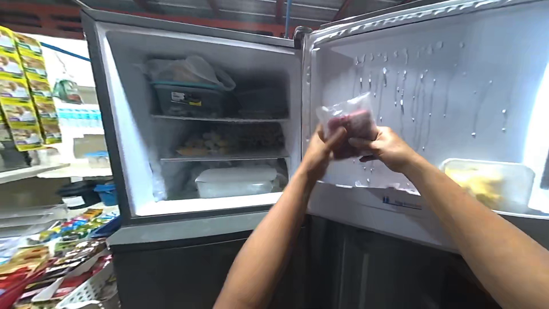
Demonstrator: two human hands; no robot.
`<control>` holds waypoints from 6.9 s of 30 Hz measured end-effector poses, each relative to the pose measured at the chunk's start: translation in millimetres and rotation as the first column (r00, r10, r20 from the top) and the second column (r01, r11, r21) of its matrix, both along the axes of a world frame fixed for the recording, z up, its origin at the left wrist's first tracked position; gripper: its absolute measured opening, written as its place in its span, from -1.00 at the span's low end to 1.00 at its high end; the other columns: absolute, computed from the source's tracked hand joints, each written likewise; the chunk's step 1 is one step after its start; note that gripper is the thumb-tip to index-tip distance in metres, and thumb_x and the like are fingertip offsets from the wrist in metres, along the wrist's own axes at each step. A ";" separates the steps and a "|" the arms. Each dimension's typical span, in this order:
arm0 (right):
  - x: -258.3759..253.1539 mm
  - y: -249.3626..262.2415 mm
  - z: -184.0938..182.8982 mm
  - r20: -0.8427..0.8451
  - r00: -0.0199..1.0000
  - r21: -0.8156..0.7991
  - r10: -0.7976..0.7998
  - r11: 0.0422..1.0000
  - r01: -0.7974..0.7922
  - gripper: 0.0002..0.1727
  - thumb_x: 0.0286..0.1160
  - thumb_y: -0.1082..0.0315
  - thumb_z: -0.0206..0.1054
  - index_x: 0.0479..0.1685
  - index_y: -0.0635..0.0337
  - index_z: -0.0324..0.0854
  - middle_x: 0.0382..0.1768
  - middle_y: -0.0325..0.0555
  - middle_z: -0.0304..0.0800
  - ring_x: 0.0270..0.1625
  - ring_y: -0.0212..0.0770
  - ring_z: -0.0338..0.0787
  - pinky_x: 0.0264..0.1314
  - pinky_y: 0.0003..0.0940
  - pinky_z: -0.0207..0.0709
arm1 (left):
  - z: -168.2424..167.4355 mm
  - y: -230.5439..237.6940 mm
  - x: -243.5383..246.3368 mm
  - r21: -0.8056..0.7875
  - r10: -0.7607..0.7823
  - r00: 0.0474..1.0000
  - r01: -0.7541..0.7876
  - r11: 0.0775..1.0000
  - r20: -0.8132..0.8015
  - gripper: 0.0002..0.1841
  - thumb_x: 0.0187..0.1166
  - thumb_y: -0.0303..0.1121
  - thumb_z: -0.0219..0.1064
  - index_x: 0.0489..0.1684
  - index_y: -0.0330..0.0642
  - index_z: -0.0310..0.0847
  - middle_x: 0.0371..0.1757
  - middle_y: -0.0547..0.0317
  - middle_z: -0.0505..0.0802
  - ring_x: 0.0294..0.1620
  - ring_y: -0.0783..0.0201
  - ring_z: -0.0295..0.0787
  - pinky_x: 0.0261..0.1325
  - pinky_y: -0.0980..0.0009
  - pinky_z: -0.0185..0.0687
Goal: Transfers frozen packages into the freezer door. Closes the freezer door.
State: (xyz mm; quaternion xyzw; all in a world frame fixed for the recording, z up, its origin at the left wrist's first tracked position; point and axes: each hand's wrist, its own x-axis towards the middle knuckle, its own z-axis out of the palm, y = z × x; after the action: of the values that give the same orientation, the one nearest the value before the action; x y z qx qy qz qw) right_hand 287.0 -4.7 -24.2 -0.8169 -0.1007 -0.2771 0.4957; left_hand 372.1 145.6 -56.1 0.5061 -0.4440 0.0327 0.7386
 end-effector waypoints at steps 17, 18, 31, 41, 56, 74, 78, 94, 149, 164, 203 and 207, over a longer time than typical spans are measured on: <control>32.3 -11.6 -7.3 -0.465 0.731 -0.835 -0.500 0.522 -0.175 -0.60 0.65 0.27 0.38 0.38 0.24 0.64 -0.13 0.19 0.83 -0.17 0.04 0.77 0.06 0.07 0.58 | -205.4 60.8 -35.9 -0.372 -0.164 0.641 -0.203 0.906 -0.750 -0.84 0.84 -0.47 -0.02 0.04 -0.22 0.49 -0.37 0.15 0.89 -0.36 0.30 0.91 -0.21 0.35 0.87; 36.1 -6.1 -6.6 -0.460 0.714 -0.849 -0.527 0.496 -0.181 -0.63 0.62 0.31 0.41 0.33 0.25 0.67 -0.14 0.19 0.83 -0.17 0.03 0.76 0.06 0.07 0.56 | -207.8 63.9 -34.4 -0.359 -0.171 0.627 -0.185 0.915 -0.760 -0.85 0.83 -0.48 -0.03 0.02 -0.21 0.48 -0.39 0.17 0.89 -0.39 0.31 0.91 -0.23 0.37 0.87; 32.8 9.3 -6.5 -0.484 0.747 -0.810 -0.456 0.556 -0.185 -0.79 0.55 0.49 0.40 0.09 0.30 0.81 -0.09 0.15 0.86 -0.05 0.01 0.77 0.19 0.08 0.52 | -226.1 82.5 -23.7 -0.397 -0.322 0.676 0.047 0.917 -0.663 -0.73 0.79 -0.56 -0.14 -0.03 -0.14 0.52 -0.36 0.28 0.94 -0.32 0.38 0.94 -0.12 0.39 0.89; 44.5 18.2 -12.6 -0.499 0.805 -0.738 -0.320 0.645 -0.200 -0.70 0.69 0.45 0.27 0.30 0.36 0.66 0.11 0.14 0.83 0.08 -0.13 0.81 0.29 -0.18 0.58 | -232.0 79.9 -31.0 -0.413 -0.388 0.674 0.134 0.901 -0.628 -0.72 0.77 -0.59 -0.12 -0.04 -0.14 0.54 -0.33 0.25 0.96 -0.29 0.38 0.95 -0.07 0.38 0.89; 64.0 9.7 -1.2 -0.692 0.606 -0.705 -0.393 0.548 -0.449 -0.78 0.63 0.62 0.24 0.15 0.44 0.66 -0.07 0.14 0.78 -0.16 -0.16 0.71 -0.02 -0.19 0.59 | -221.2 85.3 -37.4 -0.426 -0.368 0.633 0.067 0.902 -0.681 -0.71 0.80 -0.56 -0.17 -0.04 -0.16 0.52 -0.33 0.22 0.95 -0.29 0.35 0.95 -0.09 0.38 0.90; 66.6 26.4 -11.9 -0.574 0.747 -0.785 -0.336 0.487 -0.384 -0.52 0.46 0.60 0.40 0.40 0.19 0.65 -0.16 0.08 0.89 -0.20 -0.09 0.82 -0.01 -0.05 0.63 | -233.2 76.3 -31.4 -0.420 -0.375 0.620 0.080 0.904 -0.689 -0.80 0.77 -0.55 -0.05 -0.03 -0.20 0.53 -0.33 0.16 0.93 -0.29 0.33 0.93 -0.08 0.36 0.87; 62.0 30.1 -11.1 -0.622 0.705 -0.768 -0.342 0.445 -0.461 -0.68 0.56 0.58 0.32 0.26 0.27 0.67 -0.12 0.10 0.83 -0.12 -0.08 0.77 0.05 -0.04 0.57 | -229.5 80.2 -36.1 -0.410 -0.367 0.617 0.078 0.909 -0.697 -0.78 0.77 -0.57 -0.08 -0.03 -0.19 0.51 -0.33 0.20 0.93 -0.28 0.34 0.94 -0.08 0.37 0.87; 34.5 17.2 8.0 -0.325 0.912 -0.715 -0.249 0.696 -0.064 -0.75 0.41 0.57 0.44 0.04 0.20 0.78 -0.36 -0.14 0.81 -0.35 -0.36 0.72 -0.16 -0.35 0.59 | -218.7 71.0 -37.3 -0.434 -0.397 0.628 0.103 0.895 -0.669 -0.76 0.79 -0.53 -0.11 -0.04 -0.18 0.52 -0.35 0.20 0.94 -0.31 0.34 0.94 -0.11 0.38 0.89; 28.6 122.3 -317.5 -0.110 0.993 0.093 0.038 0.995 -0.028 -0.24 0.06 -0.07 0.62 0.23 0.31 0.69 0.14 -0.15 0.78 0.13 -0.53 0.76 0.17 -0.60 0.67 | -330.7 146.2 -46.0 -0.151 -0.008 0.671 -0.155 0.976 -0.741 -0.46 0.28 -0.64 0.44 0.27 -0.34 0.34 -0.15 0.19 0.93 -0.19 0.35 0.93 -0.06 0.37 0.89; 2.7 79.1 -326.9 -0.016 0.987 0.933 0.159 0.357 -0.042 -0.75 0.66 0.07 0.27 -0.12 -0.02 0.79 -0.23 -0.23 0.97 -0.18 -0.40 0.95 -0.10 -0.42 0.86 | -341.1 143.7 -33.3 -0.334 -0.259 0.425 -0.111 0.936 -0.867 -0.49 0.93 -0.11 -0.40 0.34 -0.23 0.42 -0.02 -0.03 0.89 0.02 0.09 0.92 0.13 0.15 0.85; 25.0 133.2 -350.7 -0.406 0.912 0.468 0.063 0.871 0.148 -0.26 0.18 0.33 0.53 0.42 0.42 0.34 0.03 -0.02 0.72 -0.09 -0.28 0.84 -0.05 -0.33 0.80 | -335.6 104.3 -17.8 -0.346 -0.116 0.500 -0.398 0.850 -0.858 -0.72 0.88 -0.36 -0.11 0.41 -0.20 0.28 0.00 0.06 0.87 0.00 0.22 0.91 0.10 0.25 0.86; 36.7 141.4 -363.1 -0.353 0.931 0.562 0.096 0.817 0.129 -0.15 0.02 0.40 0.63 0.46 0.37 0.37 0.08 -0.02 0.85 0.04 -0.30 0.90 0.09 -0.41 0.82 | -345.0 94.1 -28.2 -0.354 -0.080 0.601 -0.353 0.866 -0.795 -0.67 0.66 -0.62 0.06 0.36 -0.29 0.27 0.01 0.10 0.85 0.03 0.31 0.87 0.21 0.32 0.81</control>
State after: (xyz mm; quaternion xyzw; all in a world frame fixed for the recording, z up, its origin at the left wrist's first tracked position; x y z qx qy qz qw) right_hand 323.7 136.7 -387.3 -0.6663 0.0889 -0.1419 0.7266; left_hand 343.9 239.7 -401.0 0.3032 -0.0092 -0.0265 0.9525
